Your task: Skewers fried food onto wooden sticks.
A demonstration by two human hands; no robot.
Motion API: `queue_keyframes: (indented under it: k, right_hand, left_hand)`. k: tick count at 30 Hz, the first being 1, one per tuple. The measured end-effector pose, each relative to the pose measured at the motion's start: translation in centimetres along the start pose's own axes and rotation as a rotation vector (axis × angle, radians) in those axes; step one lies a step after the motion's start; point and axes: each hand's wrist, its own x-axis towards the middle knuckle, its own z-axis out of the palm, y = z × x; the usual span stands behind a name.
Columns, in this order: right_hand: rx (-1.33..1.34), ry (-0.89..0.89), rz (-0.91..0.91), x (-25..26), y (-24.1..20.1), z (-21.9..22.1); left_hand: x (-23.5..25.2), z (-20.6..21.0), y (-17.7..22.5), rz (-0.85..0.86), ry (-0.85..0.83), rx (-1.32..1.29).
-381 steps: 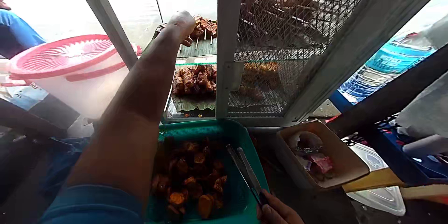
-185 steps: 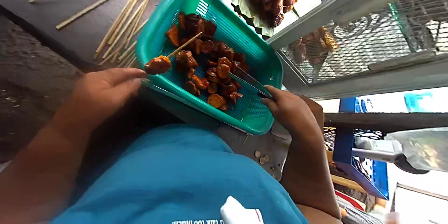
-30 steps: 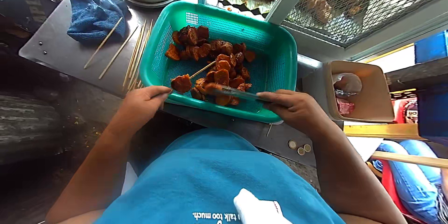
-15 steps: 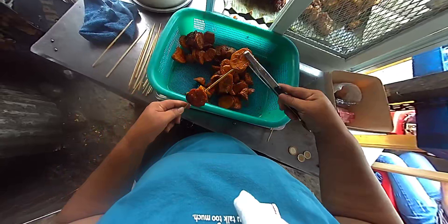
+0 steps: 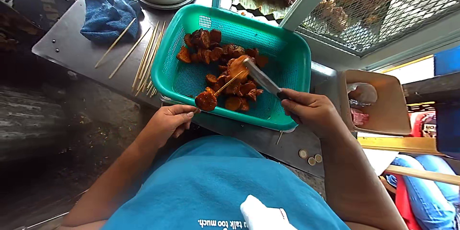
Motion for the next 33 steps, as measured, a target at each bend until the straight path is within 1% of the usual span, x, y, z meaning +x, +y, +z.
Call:
queue_keyframes:
  k: [1,3,7,14,21,25,29,33]
  right_hand:
    - [-0.078,0.009,-0.032,-0.1,-0.2,0.3]
    - [-0.143,0.046,-0.075,-0.2,-0.6,0.7]
    - [-0.119,0.141,-0.067,0.3,-0.7,0.1]
    - [-0.027,0.145,-0.02,0.8,-0.8,0.8]
    - [-0.045,0.169,-0.024,1.3,-1.1,1.1]
    - [-0.051,0.174,-0.028,1.6,-1.2,1.1]
    - [-0.07,0.164,-0.014,2.0,-1.1,0.8]
    - [-0.078,0.15,-0.028,2.0,-1.2,0.8]
  left_hand:
    - [0.1,0.2,0.1,0.012,0.007,0.01]
    - [0.2,0.5,0.3,0.037,0.009,0.027]
    - [0.0,0.2,0.5,0.058,0.01,0.015]
    - [0.7,0.2,0.5,0.054,0.03,-0.032]
    - [1.2,0.2,1.0,0.037,0.055,-0.035]
    - [1.6,0.0,0.8,0.047,0.03,-0.036]
    - [1.9,-0.2,0.9,0.044,0.01,-0.049]
    - [1.9,0.2,1.0,0.055,0.036,-0.058]
